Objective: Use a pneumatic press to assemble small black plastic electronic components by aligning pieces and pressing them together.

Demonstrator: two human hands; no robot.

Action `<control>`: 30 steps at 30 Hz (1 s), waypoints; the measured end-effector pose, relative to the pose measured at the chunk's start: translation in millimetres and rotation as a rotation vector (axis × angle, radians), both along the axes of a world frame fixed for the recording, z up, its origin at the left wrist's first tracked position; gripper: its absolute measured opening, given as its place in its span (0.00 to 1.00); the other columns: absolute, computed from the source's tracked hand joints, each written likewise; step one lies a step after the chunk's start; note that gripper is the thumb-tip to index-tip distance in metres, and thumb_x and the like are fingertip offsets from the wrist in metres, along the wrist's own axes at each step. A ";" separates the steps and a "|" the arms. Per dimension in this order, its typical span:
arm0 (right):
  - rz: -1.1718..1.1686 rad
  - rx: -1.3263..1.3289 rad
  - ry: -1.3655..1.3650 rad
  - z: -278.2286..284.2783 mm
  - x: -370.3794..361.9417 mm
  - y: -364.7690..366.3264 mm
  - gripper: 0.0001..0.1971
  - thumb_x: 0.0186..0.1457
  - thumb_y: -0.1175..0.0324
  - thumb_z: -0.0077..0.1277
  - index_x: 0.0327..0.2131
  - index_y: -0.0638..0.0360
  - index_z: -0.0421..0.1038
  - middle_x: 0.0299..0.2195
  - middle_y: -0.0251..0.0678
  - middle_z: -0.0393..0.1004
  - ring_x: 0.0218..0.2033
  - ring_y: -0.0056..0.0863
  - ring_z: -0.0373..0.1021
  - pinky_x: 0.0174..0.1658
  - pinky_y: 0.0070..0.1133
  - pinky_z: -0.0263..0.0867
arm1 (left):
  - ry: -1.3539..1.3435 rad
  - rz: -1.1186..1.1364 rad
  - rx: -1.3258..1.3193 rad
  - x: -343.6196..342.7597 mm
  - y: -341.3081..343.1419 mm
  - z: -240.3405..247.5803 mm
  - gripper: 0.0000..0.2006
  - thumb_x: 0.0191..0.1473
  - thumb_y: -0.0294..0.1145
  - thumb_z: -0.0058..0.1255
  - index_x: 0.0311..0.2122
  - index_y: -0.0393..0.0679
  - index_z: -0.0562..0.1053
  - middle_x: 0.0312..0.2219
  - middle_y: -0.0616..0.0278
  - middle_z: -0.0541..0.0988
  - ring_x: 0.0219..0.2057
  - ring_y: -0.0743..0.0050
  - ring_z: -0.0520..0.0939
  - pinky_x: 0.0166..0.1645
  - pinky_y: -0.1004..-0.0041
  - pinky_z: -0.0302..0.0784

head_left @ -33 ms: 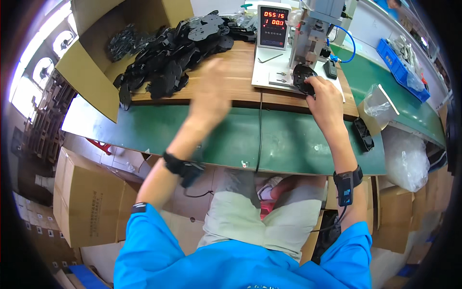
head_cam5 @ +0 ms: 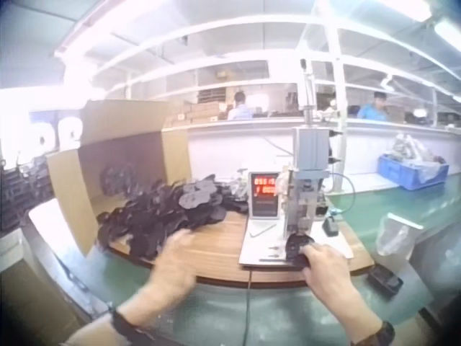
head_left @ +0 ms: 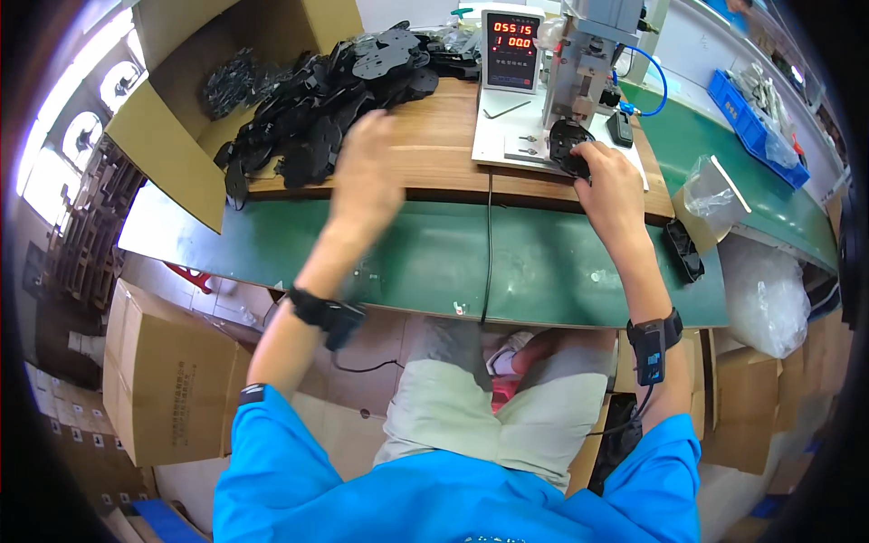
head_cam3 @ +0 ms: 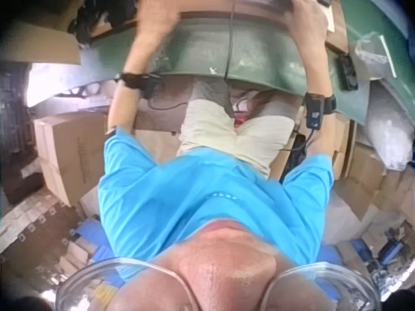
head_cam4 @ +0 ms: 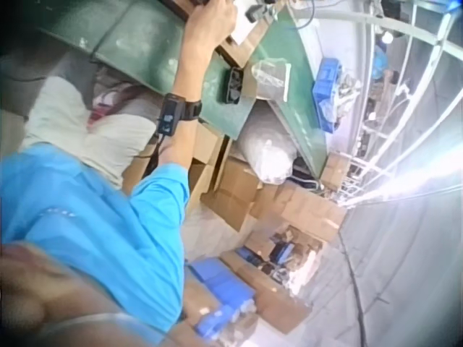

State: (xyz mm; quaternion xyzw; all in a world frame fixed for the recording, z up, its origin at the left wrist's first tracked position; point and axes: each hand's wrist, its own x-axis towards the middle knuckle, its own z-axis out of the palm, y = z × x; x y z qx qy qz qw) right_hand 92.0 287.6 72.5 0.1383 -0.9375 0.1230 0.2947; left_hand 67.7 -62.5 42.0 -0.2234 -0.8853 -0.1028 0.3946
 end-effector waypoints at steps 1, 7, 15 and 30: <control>0.004 0.002 0.010 0.3 0.3 1.5 0.18 0.45 0.79 0.64 0.42 0.57 0.76 0.39 0.37 0.79 0.44 0.40 0.76 0.49 0.35 0.73 | -0.024 0.106 -0.004 1.8 -30.9 2.0 0.37 0.45 0.15 0.49 0.65 0.32 0.60 0.63 0.41 0.65 0.67 0.39 0.64 0.73 0.55 0.60; 0.017 0.012 0.031 3.7 -4.7 -12.5 0.18 0.45 0.79 0.64 0.42 0.58 0.76 0.38 0.36 0.79 0.44 0.38 0.76 0.50 0.34 0.74 | -0.477 0.314 -0.192 -3.1 -217.6 -12.9 0.39 0.43 0.16 0.50 0.66 0.35 0.60 0.65 0.44 0.66 0.71 0.39 0.60 0.71 0.49 0.60; 0.001 0.012 0.017 -1.7 -2.5 -1.3 0.18 0.45 0.80 0.62 0.43 0.58 0.77 0.39 0.37 0.79 0.44 0.38 0.76 0.49 0.34 0.74 | -0.409 0.398 -0.288 31.9 -175.8 -6.3 0.27 0.46 0.19 0.56 0.56 0.41 0.70 0.50 0.46 0.75 0.57 0.44 0.76 0.63 0.53 0.70; 0.001 0.032 0.036 -2.9 -5.1 -3.6 0.18 0.44 0.78 0.64 0.41 0.58 0.75 0.39 0.35 0.77 0.44 0.38 0.75 0.48 0.33 0.75 | -0.104 0.136 0.156 69.5 -103.0 0.6 0.10 0.62 0.28 0.58 0.47 0.38 0.76 0.37 0.51 0.78 0.38 0.50 0.79 0.45 0.61 0.75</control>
